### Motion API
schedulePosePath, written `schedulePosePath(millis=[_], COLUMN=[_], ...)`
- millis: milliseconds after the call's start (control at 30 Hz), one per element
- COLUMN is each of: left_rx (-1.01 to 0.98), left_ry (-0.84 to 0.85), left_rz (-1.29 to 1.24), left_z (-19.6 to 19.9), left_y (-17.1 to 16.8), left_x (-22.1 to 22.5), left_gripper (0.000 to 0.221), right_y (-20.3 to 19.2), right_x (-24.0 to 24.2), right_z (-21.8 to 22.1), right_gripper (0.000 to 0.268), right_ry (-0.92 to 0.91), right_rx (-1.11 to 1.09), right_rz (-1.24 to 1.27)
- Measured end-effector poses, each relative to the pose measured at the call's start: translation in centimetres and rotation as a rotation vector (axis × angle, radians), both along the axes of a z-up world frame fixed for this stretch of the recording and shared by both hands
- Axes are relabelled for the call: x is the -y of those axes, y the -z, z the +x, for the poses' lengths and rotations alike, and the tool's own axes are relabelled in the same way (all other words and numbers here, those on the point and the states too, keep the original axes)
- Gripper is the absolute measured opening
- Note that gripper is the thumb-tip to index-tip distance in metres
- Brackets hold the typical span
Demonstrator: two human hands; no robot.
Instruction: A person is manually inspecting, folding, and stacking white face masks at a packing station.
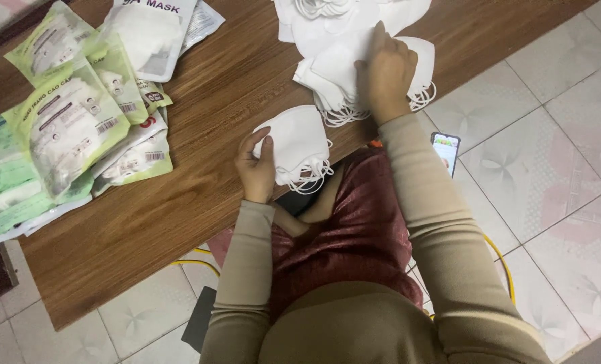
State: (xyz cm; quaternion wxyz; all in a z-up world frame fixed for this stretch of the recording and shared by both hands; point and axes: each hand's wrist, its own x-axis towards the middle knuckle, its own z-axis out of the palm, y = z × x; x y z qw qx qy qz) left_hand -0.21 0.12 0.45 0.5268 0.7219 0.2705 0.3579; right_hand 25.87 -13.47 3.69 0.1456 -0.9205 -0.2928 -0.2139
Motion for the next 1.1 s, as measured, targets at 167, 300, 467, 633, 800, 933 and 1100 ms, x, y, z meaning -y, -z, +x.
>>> schedulePosePath(millis=[167,300,467,633,800,933,1100], left_rx=[0.004,0.013,0.016,0.086,0.104,0.044,0.078], left_ry=[0.001,0.004,0.009,-0.058,-0.038,-0.044,-0.064], left_rz=[-0.017,-0.056,-0.006,-0.126,-0.170,-0.090,-0.145], left_z=[0.1,0.2,0.2,0.7,0.3,0.5,0.6], left_y=[0.1,0.2,0.5,0.3,0.9,1.0,0.5], left_x=[0.1,0.0,-0.2,0.7,0.2,0.3,0.8], left_gripper=[0.017,0.017,0.017,0.016,0.032,0.023,0.028], right_y=[-0.9,-2.6,-4.6,-1.8,4.1,4.8,-2.0], right_x=[0.4,1.5,2.9,1.8,-0.1,0.2,2.4], right_z=[-1.0,-1.8,-4.1,-9.0,-11.2,-10.8,-6.2], right_gripper=[0.063,0.031,0.030,0.022,0.033,0.031,0.018], right_ry=[-0.100,-0.227,-0.374,-0.152,-0.202,-0.267,-0.265], right_rx=[0.090,-0.128,-0.655,-1.033,-0.972,-0.847,-0.149], right_rz=[0.152,0.621,1.036,1.127,0.992,0.807,0.599])
